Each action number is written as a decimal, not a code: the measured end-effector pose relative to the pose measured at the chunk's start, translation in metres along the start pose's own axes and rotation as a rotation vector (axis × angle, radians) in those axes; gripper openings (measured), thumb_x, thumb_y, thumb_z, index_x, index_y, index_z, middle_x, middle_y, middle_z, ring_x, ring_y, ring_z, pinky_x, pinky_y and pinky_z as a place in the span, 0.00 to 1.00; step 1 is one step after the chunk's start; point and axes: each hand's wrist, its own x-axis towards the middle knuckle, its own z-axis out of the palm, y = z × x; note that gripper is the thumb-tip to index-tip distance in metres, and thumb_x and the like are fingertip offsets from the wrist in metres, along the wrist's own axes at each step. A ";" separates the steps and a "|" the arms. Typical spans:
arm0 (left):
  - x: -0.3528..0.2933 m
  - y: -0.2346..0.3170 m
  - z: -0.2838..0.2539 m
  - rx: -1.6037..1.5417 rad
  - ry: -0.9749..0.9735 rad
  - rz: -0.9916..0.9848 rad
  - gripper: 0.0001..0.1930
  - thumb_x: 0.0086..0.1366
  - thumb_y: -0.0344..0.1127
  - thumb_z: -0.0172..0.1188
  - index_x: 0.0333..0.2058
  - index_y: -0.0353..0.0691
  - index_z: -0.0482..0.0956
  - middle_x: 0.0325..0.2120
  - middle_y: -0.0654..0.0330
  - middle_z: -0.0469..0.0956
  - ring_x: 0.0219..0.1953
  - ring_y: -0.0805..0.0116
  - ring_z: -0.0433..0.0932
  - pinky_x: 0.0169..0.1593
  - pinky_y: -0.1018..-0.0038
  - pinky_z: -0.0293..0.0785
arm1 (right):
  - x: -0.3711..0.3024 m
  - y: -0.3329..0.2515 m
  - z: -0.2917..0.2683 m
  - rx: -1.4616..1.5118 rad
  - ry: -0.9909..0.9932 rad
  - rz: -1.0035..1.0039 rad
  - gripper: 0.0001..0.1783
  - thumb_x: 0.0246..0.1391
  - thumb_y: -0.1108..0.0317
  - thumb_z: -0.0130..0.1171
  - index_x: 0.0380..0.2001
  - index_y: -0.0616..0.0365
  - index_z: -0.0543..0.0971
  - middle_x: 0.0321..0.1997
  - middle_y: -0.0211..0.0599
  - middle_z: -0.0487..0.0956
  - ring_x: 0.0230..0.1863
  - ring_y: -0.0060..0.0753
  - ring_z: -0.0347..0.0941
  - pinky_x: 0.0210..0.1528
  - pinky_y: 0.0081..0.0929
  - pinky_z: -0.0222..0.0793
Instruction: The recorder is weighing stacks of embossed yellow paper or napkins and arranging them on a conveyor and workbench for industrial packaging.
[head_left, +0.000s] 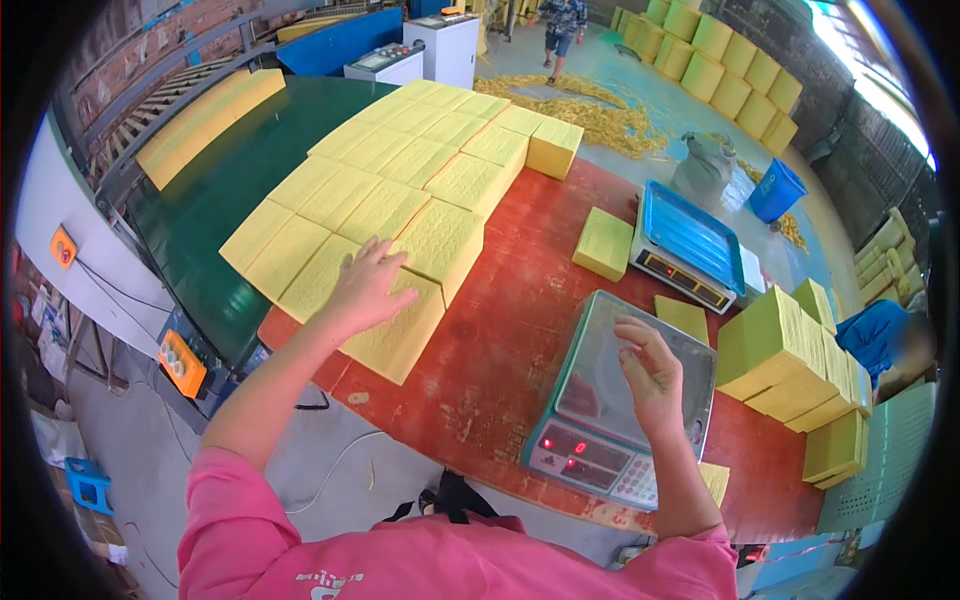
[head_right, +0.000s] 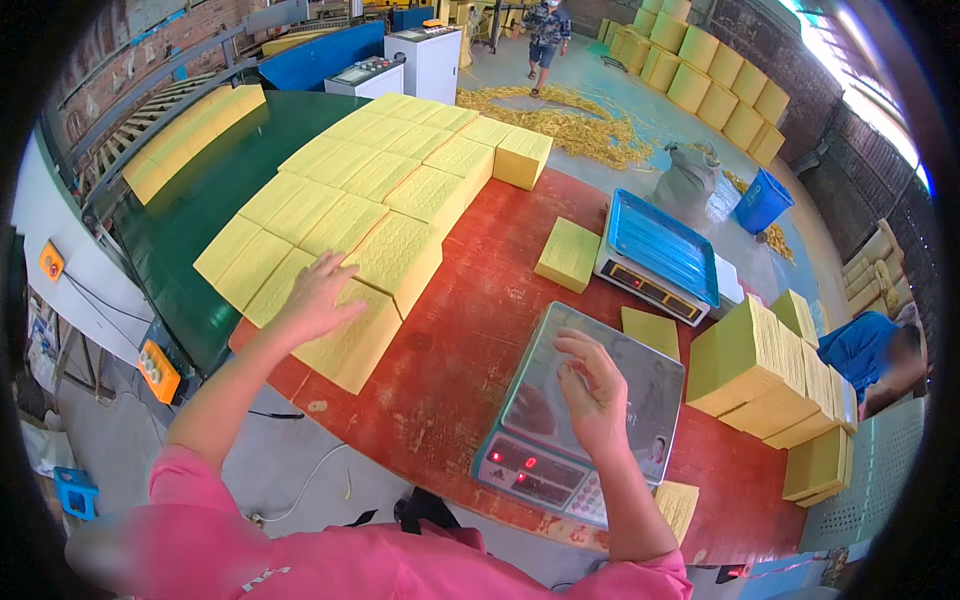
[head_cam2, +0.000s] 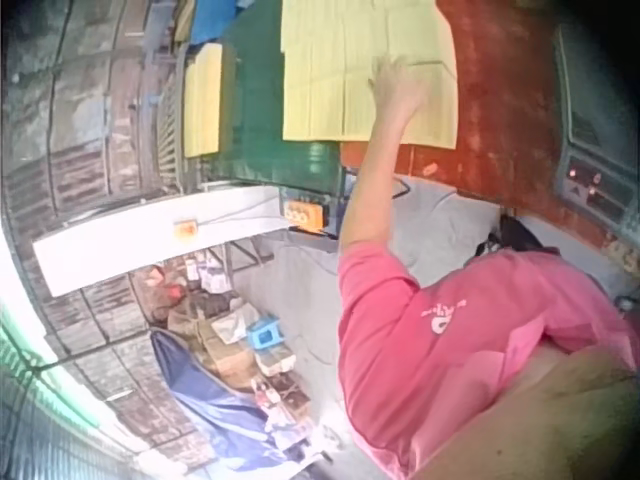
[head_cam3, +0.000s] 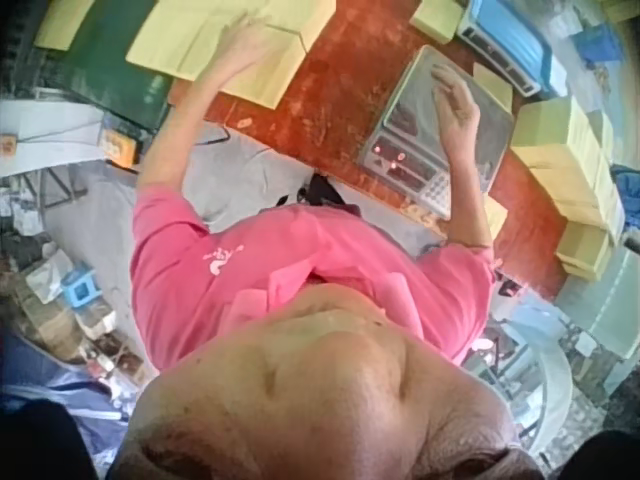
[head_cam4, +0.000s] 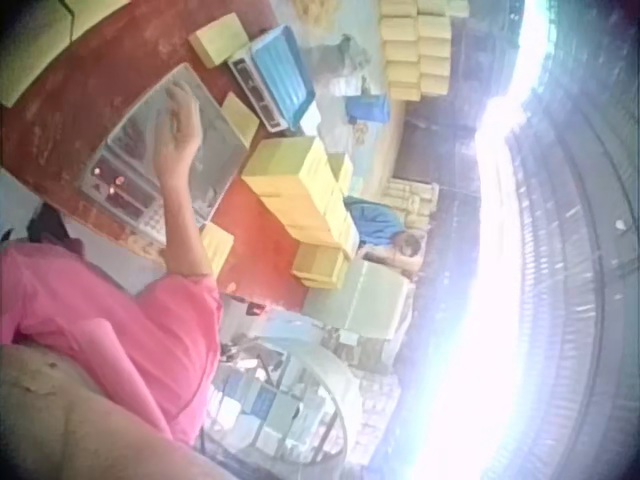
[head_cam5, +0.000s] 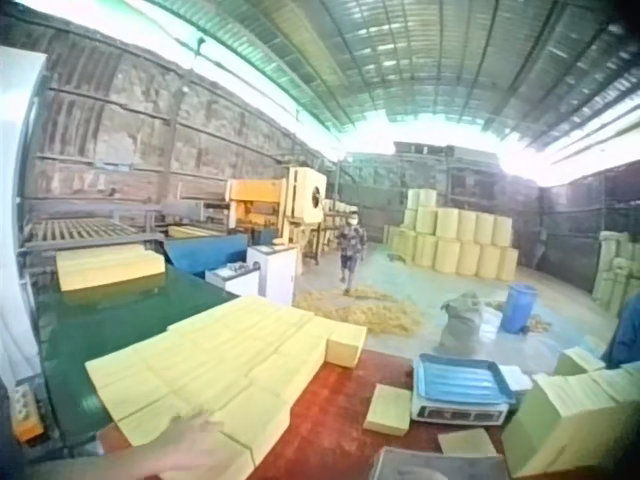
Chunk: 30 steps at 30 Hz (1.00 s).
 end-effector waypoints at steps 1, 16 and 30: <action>0.012 -0.004 -0.004 0.039 -0.001 -0.001 0.36 0.61 0.54 0.60 0.62 0.37 0.67 0.66 0.46 0.58 0.71 0.48 0.51 0.69 0.49 0.50 | 0.015 0.004 0.001 0.001 -0.004 0.002 0.18 0.53 0.80 0.53 0.48 0.60 0.78 0.56 0.40 0.77 0.56 0.32 0.71 0.55 0.28 0.67; 0.110 -0.019 0.063 0.092 0.005 0.274 0.39 0.63 0.58 0.54 0.65 0.39 0.61 0.68 0.44 0.52 0.71 0.48 0.50 0.70 0.46 0.40 | 0.469 0.175 0.070 -0.915 -0.068 -0.018 0.27 0.60 0.53 0.50 0.59 0.55 0.71 0.52 0.54 0.77 0.53 0.53 0.75 0.55 0.47 0.68; 0.127 -0.022 0.059 -0.028 -0.192 0.231 0.40 0.61 0.66 0.53 0.62 0.41 0.67 0.67 0.44 0.55 0.69 0.47 0.54 0.69 0.43 0.38 | 0.640 0.276 0.114 -1.093 -0.099 0.371 0.35 0.63 0.42 0.29 0.65 0.48 0.66 0.71 0.40 0.63 0.71 0.44 0.57 0.69 0.56 0.50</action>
